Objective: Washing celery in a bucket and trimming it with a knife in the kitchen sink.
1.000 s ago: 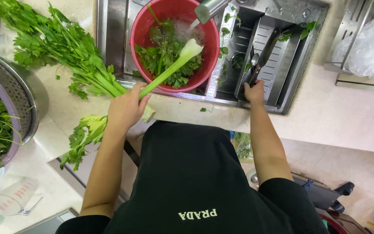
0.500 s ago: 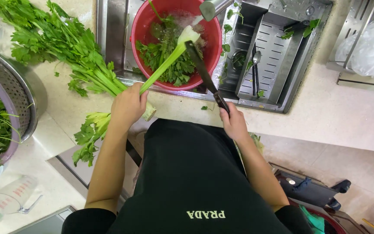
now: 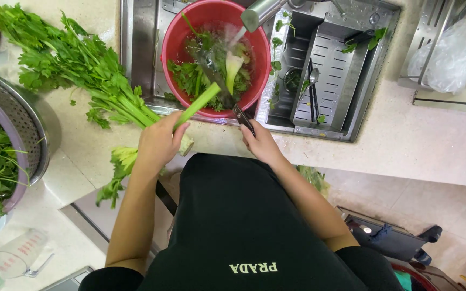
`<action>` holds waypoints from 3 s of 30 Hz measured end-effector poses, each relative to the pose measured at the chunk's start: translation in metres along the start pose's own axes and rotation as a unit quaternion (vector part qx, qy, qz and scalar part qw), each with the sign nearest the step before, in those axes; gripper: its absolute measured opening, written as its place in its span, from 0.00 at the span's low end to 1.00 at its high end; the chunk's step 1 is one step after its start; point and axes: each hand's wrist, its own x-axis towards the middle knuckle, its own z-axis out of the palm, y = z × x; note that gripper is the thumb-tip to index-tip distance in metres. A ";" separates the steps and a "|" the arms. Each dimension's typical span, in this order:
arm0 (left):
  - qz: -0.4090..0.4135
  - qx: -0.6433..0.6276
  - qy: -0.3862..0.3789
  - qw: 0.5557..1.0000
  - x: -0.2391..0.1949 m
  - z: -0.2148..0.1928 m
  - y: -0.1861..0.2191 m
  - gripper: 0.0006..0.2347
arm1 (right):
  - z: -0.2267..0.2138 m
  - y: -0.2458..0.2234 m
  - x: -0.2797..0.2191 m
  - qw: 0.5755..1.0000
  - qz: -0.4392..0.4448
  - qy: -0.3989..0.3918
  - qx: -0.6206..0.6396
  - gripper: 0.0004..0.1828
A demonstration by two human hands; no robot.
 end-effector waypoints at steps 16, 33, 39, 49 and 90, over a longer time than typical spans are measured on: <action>0.062 0.121 -0.166 0.977 0.009 -0.002 -0.012 0.14 | -0.034 -0.031 0.020 0.784 0.287 0.019 0.550 0.17; -0.073 -0.026 -0.035 0.996 0.037 0.010 -0.024 0.09 | -0.070 -0.117 -0.002 0.998 0.042 0.037 -0.041 0.11; -0.079 -0.076 -0.032 0.993 0.045 0.013 -0.009 0.09 | -0.036 -0.117 0.011 0.990 -0.079 0.114 0.027 0.15; -0.085 -0.172 0.011 0.981 0.058 0.034 -0.015 0.10 | -0.047 -0.041 -0.012 0.993 0.079 0.022 -0.081 0.14; -0.313 -0.119 0.205 0.920 -0.052 0.080 -0.112 0.10 | 0.156 -0.069 0.107 0.964 -0.143 -0.223 -0.005 0.39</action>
